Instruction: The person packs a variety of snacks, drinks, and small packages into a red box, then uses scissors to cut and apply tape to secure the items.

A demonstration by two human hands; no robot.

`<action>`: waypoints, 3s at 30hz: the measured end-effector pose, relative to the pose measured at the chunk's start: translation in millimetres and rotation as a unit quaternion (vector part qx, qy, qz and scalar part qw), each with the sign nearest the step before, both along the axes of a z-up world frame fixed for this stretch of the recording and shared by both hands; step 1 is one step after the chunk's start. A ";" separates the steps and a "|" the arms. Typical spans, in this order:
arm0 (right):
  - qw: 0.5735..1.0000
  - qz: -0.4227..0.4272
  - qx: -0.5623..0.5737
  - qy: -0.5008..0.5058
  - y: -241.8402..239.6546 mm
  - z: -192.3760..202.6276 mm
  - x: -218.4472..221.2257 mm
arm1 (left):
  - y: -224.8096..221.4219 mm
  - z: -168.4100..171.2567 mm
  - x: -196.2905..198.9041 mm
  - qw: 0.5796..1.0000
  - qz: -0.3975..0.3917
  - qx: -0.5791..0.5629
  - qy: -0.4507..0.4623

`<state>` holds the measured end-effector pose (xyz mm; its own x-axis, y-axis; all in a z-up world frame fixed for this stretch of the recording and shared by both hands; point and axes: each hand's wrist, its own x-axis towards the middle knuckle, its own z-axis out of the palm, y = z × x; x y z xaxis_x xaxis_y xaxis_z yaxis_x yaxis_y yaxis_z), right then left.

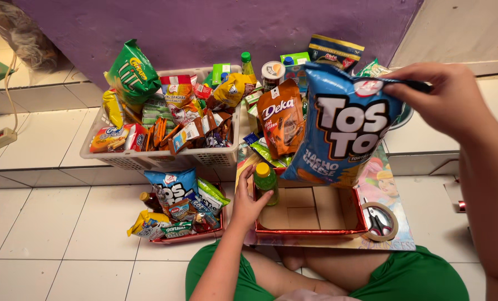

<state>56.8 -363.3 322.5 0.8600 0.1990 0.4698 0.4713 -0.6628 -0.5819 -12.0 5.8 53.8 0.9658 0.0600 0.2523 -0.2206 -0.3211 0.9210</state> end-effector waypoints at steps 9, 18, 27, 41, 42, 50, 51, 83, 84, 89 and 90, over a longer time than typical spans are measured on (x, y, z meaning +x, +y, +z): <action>0.992 -0.022 0.082 -0.096 43.0 -19.3 78.6 | -10.4 16.6 -10.4 0.999 -0.010 -0.031 0.011; 0.922 -0.083 0.371 0.069 135.4 -45.9 196.9 | 11.0 45.9 29.2 0.982 0.022 -0.187 0.005; 0.912 -0.066 0.317 0.252 202.3 -128.7 247.6 | 3.5 69.2 62.8 0.982 -0.080 -0.173 -0.002; 0.864 -0.270 0.359 0.229 -2.4 -233.2 378.8 | 22.8 45.9 61.7 0.968 -0.045 -0.198 0.145; 0.884 -0.319 0.259 0.225 -1.8 -234.1 372.6 | 24.5 43.1 68.3 0.957 -0.073 -0.211 0.183; 0.892 -0.134 0.430 0.042 -15.5 -205.1 351.2 | 19.3 24.5 120.3 0.971 -0.040 -0.200 0.126; 0.881 -0.092 0.464 -0.019 -25.4 -203.7 353.4 | 19.9 11.8 125.6 0.969 -0.024 -0.220 0.114; 0.918 0.050 0.241 0.310 65.7 -239.4 -40.8 | -9.2 25.1 -3.9 0.998 -0.030 -0.051 0.000; 0.911 0.043 0.246 0.328 69.9 -246.9 -45.0 | -10.0 23.2 -2.9 0.999 -0.028 -0.042 -0.008; 0.895 0.004 0.343 0.287 57.5 -284.6 -35.5 | 2.3 -1.3 10.9 0.998 -0.031 -0.058 0.009; 0.891 -0.011 0.365 0.270 49.2 -305.4 -28.2 | 4.3 -1.4 12.0 0.997 -0.035 -0.062 0.013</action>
